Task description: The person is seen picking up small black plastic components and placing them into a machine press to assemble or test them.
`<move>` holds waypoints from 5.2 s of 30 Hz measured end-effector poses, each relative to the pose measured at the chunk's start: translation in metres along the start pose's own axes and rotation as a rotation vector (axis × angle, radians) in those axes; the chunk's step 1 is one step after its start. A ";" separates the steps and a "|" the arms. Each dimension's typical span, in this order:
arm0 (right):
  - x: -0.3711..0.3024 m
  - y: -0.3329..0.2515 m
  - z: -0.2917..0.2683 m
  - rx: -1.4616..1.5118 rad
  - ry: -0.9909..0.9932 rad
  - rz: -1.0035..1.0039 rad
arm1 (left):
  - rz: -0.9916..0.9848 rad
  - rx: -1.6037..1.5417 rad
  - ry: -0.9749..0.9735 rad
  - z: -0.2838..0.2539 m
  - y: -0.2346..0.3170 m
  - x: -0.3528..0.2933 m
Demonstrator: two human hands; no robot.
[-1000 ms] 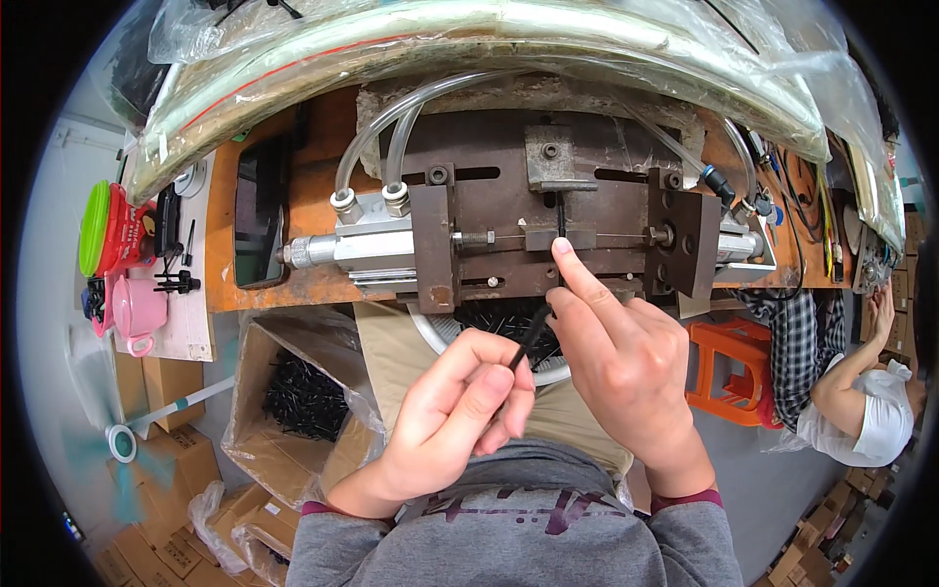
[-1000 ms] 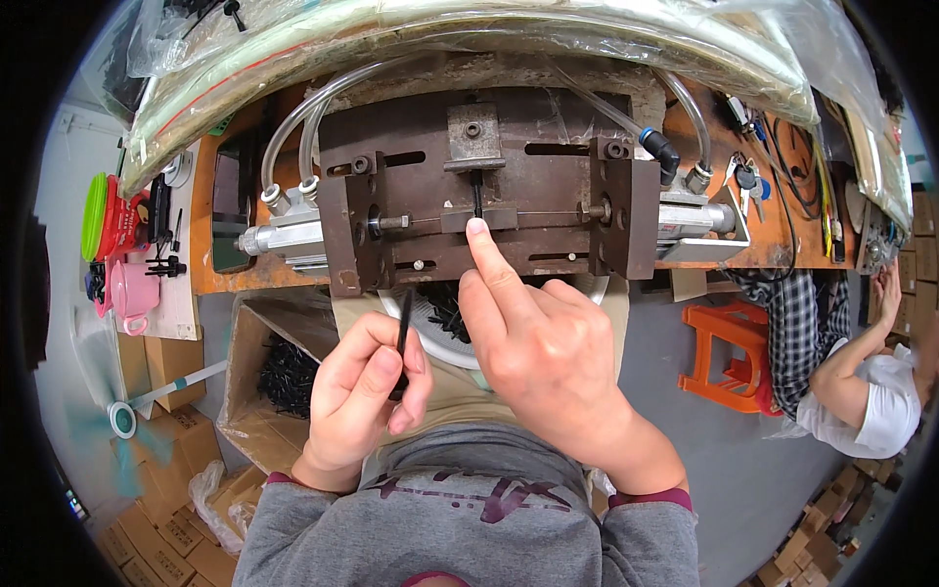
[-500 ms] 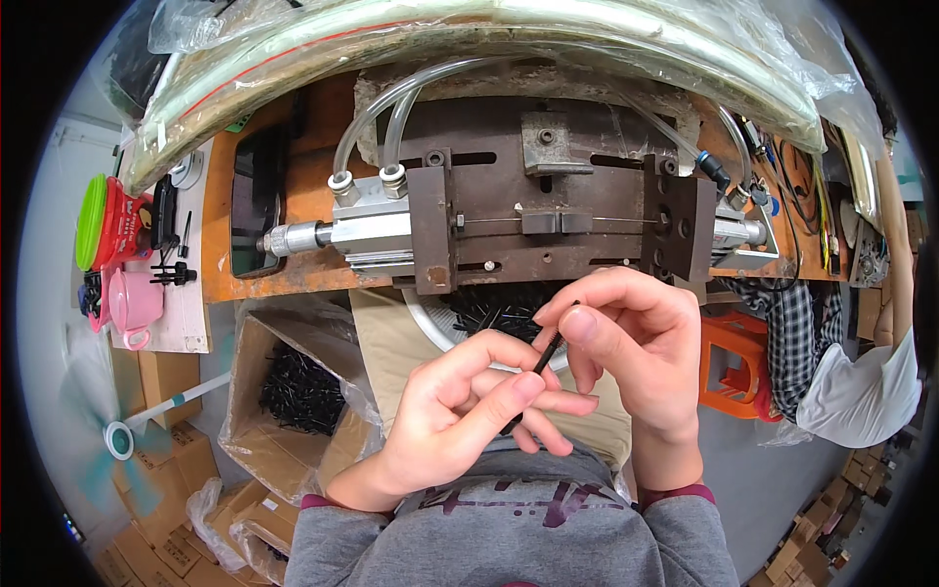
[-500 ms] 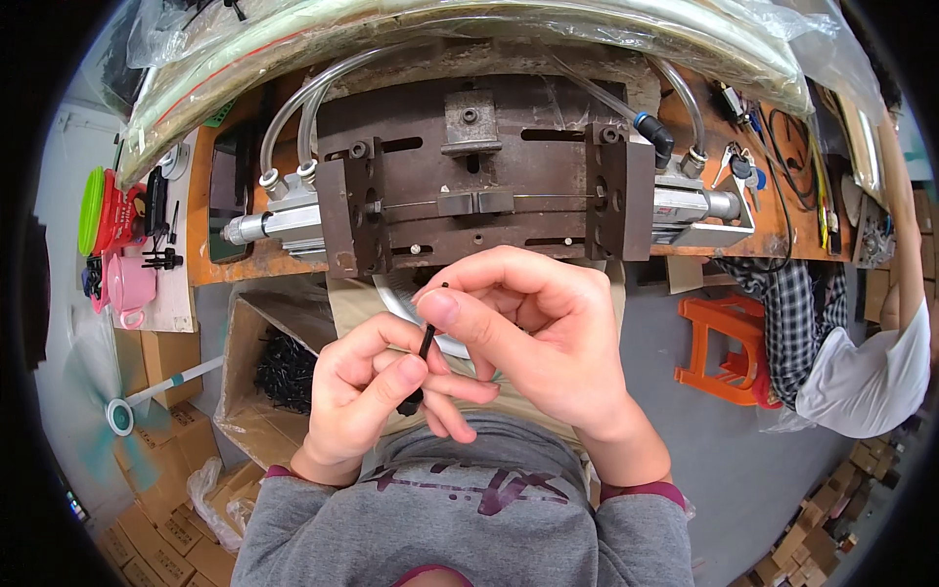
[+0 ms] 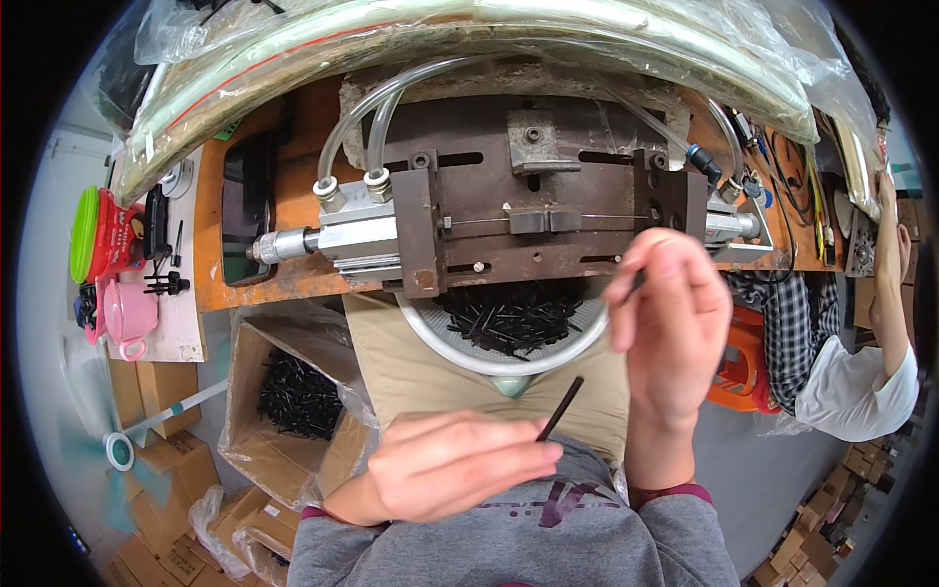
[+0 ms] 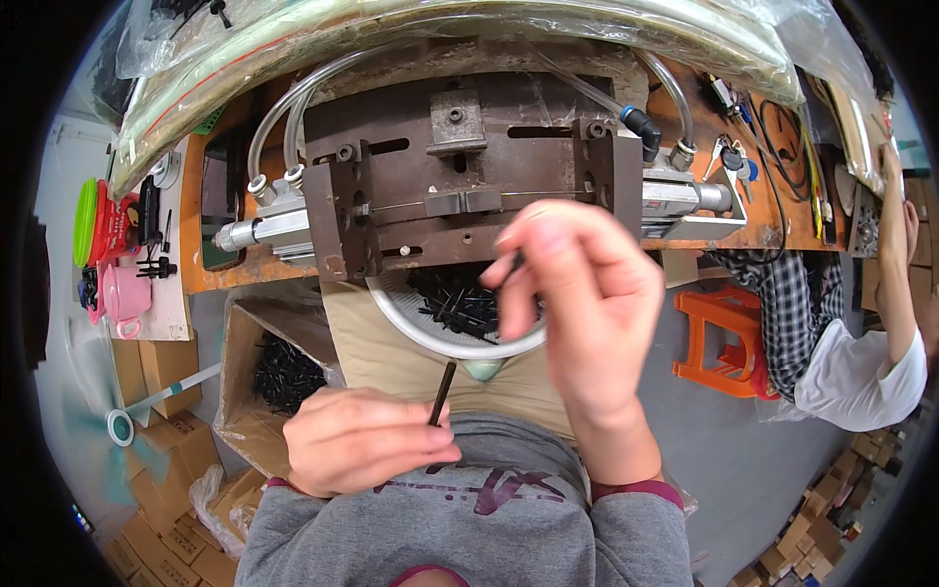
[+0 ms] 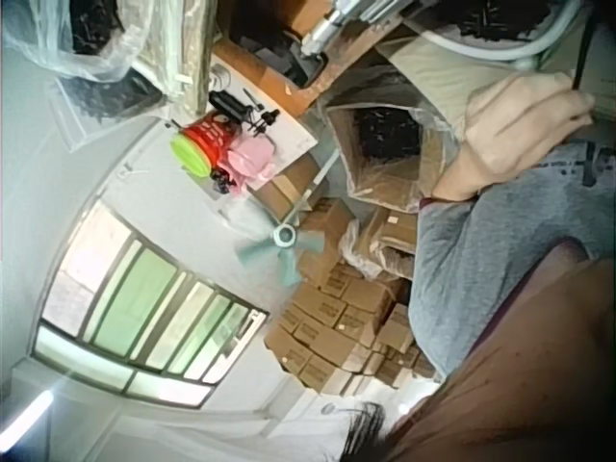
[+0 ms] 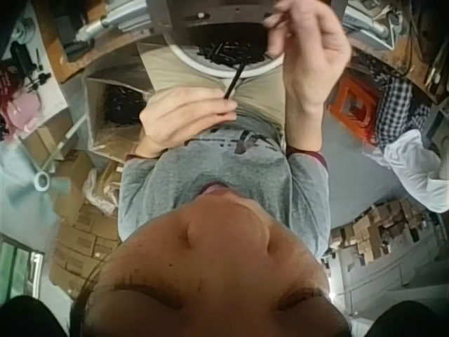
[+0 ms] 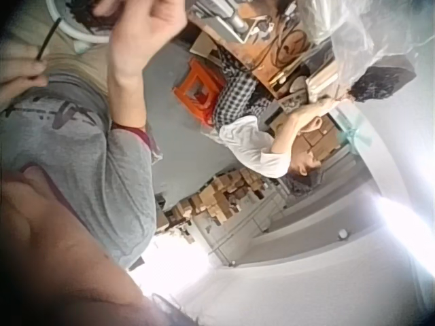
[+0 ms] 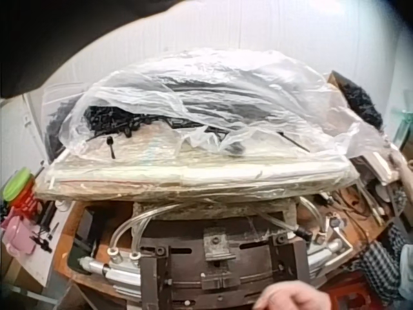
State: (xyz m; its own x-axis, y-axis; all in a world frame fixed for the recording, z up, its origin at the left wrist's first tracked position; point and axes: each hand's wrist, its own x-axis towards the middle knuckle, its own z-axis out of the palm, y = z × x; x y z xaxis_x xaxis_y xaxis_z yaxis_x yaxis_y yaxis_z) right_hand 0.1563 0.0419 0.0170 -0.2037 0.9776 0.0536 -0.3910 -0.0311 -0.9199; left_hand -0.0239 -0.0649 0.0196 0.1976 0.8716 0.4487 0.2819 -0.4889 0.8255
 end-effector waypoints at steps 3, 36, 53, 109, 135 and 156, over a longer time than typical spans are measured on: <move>-0.003 -0.005 0.003 0.011 -0.059 0.016 | -0.015 -0.033 0.050 0.004 -0.002 -0.001; 0.073 -0.033 0.098 -0.068 -0.159 -0.517 | 0.046 0.169 0.322 -0.037 -0.001 -0.018; 0.154 -0.080 0.251 -0.428 -0.397 -0.950 | -0.117 0.099 1.325 -0.139 -0.005 -0.103; 0.222 -0.052 0.041 -1.647 -0.086 -0.537 | 0.125 0.415 0.423 -0.031 -0.033 -0.035; 0.229 -0.114 0.004 -2.009 -0.305 -0.488 | 0.193 0.367 0.217 -0.007 -0.031 -0.016; 0.058 -0.070 0.024 -0.502 -0.440 0.360 | 0.141 0.327 0.258 -0.006 -0.012 0.043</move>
State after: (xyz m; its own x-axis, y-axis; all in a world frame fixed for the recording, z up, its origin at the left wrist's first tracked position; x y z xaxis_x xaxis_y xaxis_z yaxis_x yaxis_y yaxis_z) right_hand 0.1506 0.0956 0.0935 -0.6221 0.7483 -0.2304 0.2019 -0.1310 -0.9706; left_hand -0.0245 -0.0211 0.0308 0.0267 0.7556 0.6545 0.5596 -0.5538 0.6165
